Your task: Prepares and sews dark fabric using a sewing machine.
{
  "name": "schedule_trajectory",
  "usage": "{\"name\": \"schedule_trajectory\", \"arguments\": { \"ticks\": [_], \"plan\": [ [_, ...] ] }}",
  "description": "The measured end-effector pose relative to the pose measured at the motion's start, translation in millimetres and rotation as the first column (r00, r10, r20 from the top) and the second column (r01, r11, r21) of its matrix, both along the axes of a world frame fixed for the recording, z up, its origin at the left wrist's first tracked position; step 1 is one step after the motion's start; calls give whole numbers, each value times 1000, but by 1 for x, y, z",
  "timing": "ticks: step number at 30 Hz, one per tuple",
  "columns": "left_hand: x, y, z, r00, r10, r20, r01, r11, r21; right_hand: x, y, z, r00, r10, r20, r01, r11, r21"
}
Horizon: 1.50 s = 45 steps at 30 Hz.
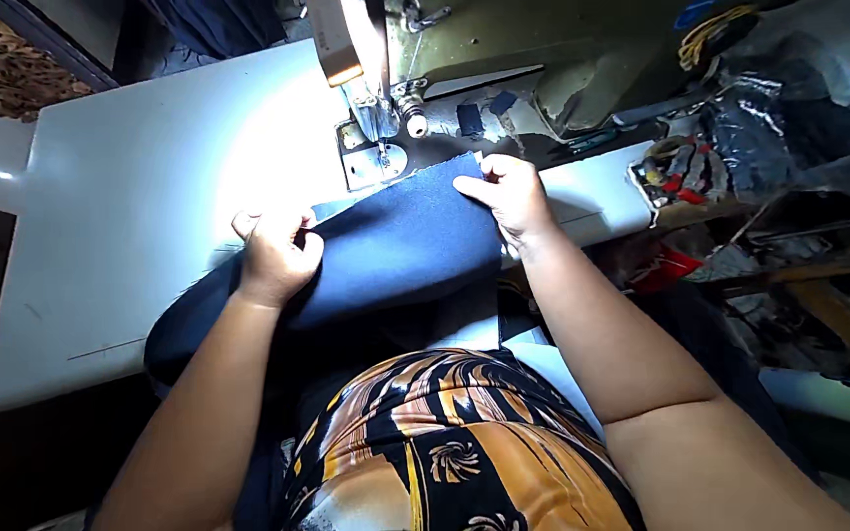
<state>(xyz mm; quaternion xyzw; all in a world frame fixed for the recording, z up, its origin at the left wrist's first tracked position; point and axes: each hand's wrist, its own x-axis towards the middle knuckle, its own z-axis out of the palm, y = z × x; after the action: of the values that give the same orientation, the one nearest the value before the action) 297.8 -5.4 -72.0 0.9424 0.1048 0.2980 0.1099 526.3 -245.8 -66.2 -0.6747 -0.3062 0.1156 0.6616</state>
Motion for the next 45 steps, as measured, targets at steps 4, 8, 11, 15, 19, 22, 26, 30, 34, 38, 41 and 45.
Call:
{"name": "schedule_trajectory", "arguments": {
  "ticks": [4, 8, 11, 15, 19, 22, 26, 30, 34, 38, 41, 45],
  "plan": [
    [-37, -6, 45, 900, -107, -422, 32, 983, -182, -14, -30, 16, 995, 54, 81, -59, 996, 65],
    [-59, -13, 53, 869, -166, -467, 58, 970, -237, -23, -45, 23, 986, 122, 117, -130, 989, 65],
    [-66, -22, 47, 883, -179, -433, 72, 965, -251, -27, -47, 25, 991, 102, 88, -107, 993, 46],
    [-71, -33, 35, 933, -143, -331, 55, 964, -260, -26, -46, 25, 995, 84, 61, -87, 994, 60],
    [-70, -32, 32, 940, -113, -321, 25, 963, -267, -21, -42, 27, 993, 96, 71, -102, 991, 91],
    [-68, -30, 29, 937, -99, -336, -1, 959, -285, -16, -39, 28, 993, 89, 83, -94, 994, 52],
    [-66, -30, 25, 922, -97, -374, -44, 935, -352, -14, -40, 34, 986, 52, 157, -33, 992, -124],
    [-61, -34, 38, 883, -73, -464, -122, 919, -376, -8, -41, 41, 989, 146, -8, -146, 976, -160],
    [-59, -42, 48, 859, -29, -511, -206, 894, -397, -6, -46, 49, 974, 220, 52, -203, 954, -222],
    [-62, -50, 49, 883, -34, -469, -225, 846, -484, -4, -52, 54, 956, 231, 180, -182, 950, -253],
    [-64, -48, 44, 914, -34, -405, -187, 851, -492, -5, -53, 54, 966, 208, 154, -167, 956, -241],
    [-65, -47, 41, 922, 0, -388, -209, 842, -497, -5, -54, 53, 968, 206, 143, -163, 951, -263]
  ]
}}
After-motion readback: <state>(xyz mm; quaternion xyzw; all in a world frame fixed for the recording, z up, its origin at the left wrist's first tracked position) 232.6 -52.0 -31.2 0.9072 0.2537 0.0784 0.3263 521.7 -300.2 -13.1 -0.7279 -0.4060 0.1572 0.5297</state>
